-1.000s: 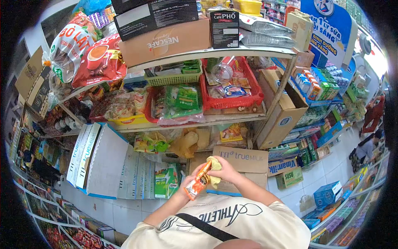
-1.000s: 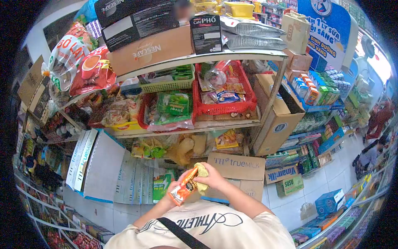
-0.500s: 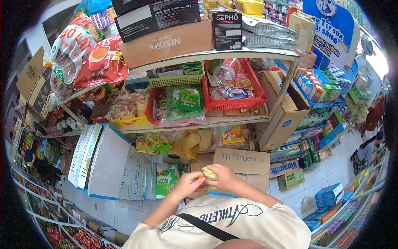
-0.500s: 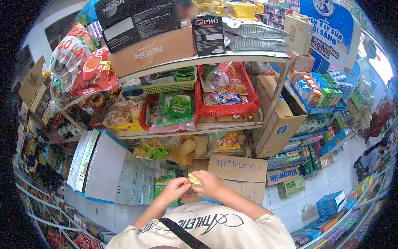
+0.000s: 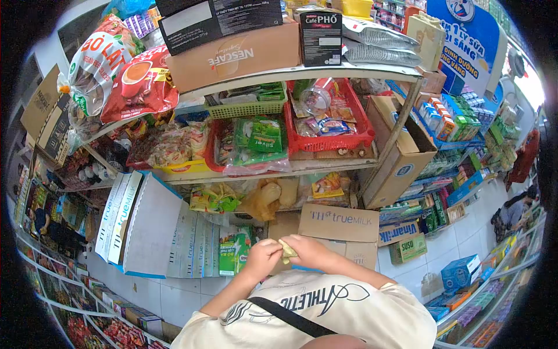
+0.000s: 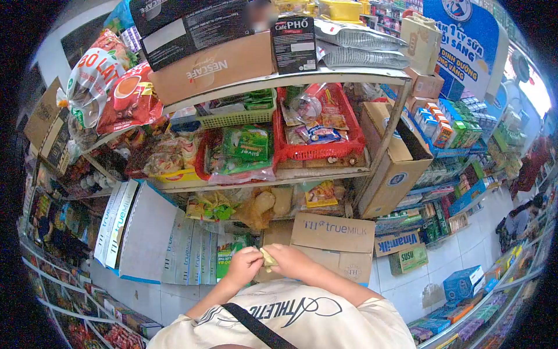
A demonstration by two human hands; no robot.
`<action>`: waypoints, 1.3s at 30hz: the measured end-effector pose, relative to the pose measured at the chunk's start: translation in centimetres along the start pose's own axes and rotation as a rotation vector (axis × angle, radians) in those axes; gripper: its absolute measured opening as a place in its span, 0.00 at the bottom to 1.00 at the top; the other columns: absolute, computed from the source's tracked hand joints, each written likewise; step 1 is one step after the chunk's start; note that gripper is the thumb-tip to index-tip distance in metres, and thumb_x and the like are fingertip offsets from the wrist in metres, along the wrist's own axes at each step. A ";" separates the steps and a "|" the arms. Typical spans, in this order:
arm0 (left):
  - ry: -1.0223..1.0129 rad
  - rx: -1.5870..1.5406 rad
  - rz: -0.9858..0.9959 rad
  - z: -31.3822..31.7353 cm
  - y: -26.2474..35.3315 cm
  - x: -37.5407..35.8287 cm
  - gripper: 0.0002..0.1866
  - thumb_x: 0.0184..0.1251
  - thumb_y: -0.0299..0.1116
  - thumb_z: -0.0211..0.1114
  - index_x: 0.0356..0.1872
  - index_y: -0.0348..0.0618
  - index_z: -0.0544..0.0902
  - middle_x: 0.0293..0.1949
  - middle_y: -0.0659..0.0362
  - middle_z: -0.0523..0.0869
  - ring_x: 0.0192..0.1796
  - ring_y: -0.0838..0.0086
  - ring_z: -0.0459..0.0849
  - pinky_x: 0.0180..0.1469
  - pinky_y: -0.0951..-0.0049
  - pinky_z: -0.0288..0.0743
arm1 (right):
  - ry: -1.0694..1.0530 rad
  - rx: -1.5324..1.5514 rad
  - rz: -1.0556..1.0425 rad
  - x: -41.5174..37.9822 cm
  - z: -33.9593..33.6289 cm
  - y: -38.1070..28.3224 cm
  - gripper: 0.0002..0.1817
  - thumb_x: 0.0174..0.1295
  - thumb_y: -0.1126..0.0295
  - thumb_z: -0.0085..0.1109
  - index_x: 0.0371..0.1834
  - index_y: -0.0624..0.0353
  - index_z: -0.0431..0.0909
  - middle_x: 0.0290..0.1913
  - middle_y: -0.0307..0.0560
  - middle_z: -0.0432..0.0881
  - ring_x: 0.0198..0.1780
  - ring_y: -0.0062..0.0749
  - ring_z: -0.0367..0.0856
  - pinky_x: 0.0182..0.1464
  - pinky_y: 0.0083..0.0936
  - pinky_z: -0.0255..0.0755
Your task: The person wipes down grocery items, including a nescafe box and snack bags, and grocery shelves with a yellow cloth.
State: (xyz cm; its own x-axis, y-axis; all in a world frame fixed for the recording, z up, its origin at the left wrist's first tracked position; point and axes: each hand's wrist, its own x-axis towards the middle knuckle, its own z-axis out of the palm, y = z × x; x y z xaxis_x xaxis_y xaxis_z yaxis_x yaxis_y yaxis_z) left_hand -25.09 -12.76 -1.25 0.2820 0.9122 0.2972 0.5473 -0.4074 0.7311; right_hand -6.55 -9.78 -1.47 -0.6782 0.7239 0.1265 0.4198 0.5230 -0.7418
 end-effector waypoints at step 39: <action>-0.380 -0.455 -0.423 -0.9 -1.5 0.3 0.08 0.63 0.29 0.61 0.41 0.38 0.76 0.38 0.57 0.83 0.38 0.75 0.81 0.42 0.76 0.73 | 0.018 0.191 0.131 -1.9 -1.1 5.0 0.21 0.42 0.70 0.65 0.42 0.61 0.74 0.40 0.51 0.77 0.43 0.43 0.77 0.45 0.32 0.70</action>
State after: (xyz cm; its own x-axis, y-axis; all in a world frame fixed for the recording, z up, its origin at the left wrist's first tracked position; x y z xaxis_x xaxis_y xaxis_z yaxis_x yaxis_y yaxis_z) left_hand -26.50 -11.80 -1.72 0.4182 0.8760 -0.2404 0.3111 0.1105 0.9439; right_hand -2.53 -8.06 -4.70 -0.6139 0.7888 0.0310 0.3808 0.3304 -0.8636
